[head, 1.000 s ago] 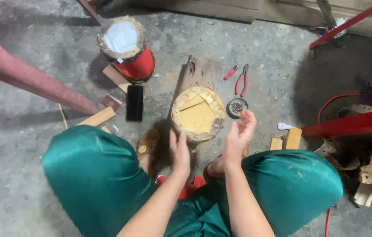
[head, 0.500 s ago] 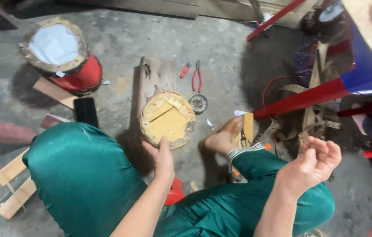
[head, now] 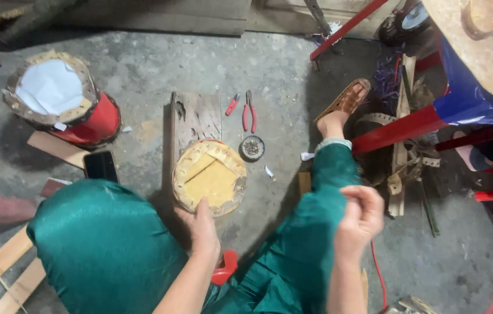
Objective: Fitting and smoothing a drum head onto a wooden rim to prepare it for securing.
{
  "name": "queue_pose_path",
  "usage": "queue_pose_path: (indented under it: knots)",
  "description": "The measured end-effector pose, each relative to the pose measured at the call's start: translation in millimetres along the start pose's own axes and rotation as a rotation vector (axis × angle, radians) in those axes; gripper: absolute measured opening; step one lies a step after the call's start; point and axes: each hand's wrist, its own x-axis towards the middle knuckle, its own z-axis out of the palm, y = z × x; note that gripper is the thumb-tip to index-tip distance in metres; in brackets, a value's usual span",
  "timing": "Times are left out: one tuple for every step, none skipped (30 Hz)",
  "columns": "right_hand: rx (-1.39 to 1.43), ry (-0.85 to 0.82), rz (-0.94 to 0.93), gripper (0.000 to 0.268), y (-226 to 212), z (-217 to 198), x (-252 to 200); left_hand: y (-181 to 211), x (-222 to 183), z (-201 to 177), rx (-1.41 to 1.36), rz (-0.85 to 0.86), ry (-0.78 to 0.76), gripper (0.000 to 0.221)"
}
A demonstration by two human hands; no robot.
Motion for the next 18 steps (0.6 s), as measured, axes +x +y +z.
queue_pose_path:
  knots:
    - [-0.055,-0.101,0.010,0.021,-0.9,7.8,-2.6,-11.5,14.7,0.7,-0.046,0.041,0.030,0.093]
    - [-0.107,-0.206,0.019,0.022,-2.4,16.7,-4.2,-21.9,29.5,1.1,-0.097,0.081,0.062,0.097]
    - [-0.096,-0.203,0.019,0.022,18.6,25.3,-11.8,-19.3,24.5,-0.3,-0.098,0.092,0.065,0.097]
    - [-0.078,-0.353,0.032,0.021,40.0,35.0,-17.8,-16.4,18.7,-0.5,-0.104,0.092,0.069,0.095]
    - [-0.060,-0.503,0.042,0.025,61.1,46.4,-24.0,-13.1,13.6,-1.1,-0.111,0.093,0.073,0.093]
    - [-0.046,-0.504,0.037,0.025,78.3,61.1,-34.7,-14.9,20.9,-4.7,-0.116,0.105,0.078,0.093]
    - [0.041,-0.558,0.127,0.027,95.1,77.4,-46.1,-16.2,29.2,-9.0,-0.124,0.202,0.101,0.085]
    - [0.133,-0.617,0.217,0.030,110.9,94.4,-58.7,-17.8,36.0,-15.2,-0.133,0.302,0.130,0.078]
    - [0.152,-0.623,0.213,0.030,110.2,109.4,-54.4,-16.9,47.4,-16.2,-0.139,0.317,0.142,0.078]
    - [0.163,-0.673,0.218,0.029,109.1,125.1,-52.1,-16.5,58.7,-19.5,-0.068,0.424,0.160,0.077]
    - [0.174,-0.724,0.222,0.030,107.9,140.8,-50.2,-16.0,70.2,-23.0,0.005,0.529,0.180,0.076]
    - [0.193,-0.734,0.224,0.030,112.2,156.8,-46.2,0.6,61.1,-22.8,0.005,0.538,0.198,0.076]
    - [0.143,-0.817,0.181,0.037,116.1,172.8,-42.7,16.9,51.8,-22.6,0.147,0.559,0.165,0.075]
    - [0.086,-0.894,0.133,0.044,120.7,186.8,-37.2,32.5,42.7,-19.7,0.290,0.574,0.124,0.074]
    - [0.098,-0.898,0.132,0.044,121.1,196.9,-38.0,30.4,64.3,-24.4,0.290,0.580,0.135,0.074]
    - [0.109,-0.984,0.160,0.050,121.3,207.9,-35.8,29.0,85.8,-27.7,0.401,0.651,0.100,0.072]
    - [0.118,-1.070,0.186,0.056,120.9,218.9,-33.8,28.0,107.0,-31.6,0.513,0.719,0.066,0.072]
    - [0.130,-1.074,0.180,0.056,112.3,220.4,-32.4,35.9,100.9,-30.3,0.512,0.727,0.077,0.072]
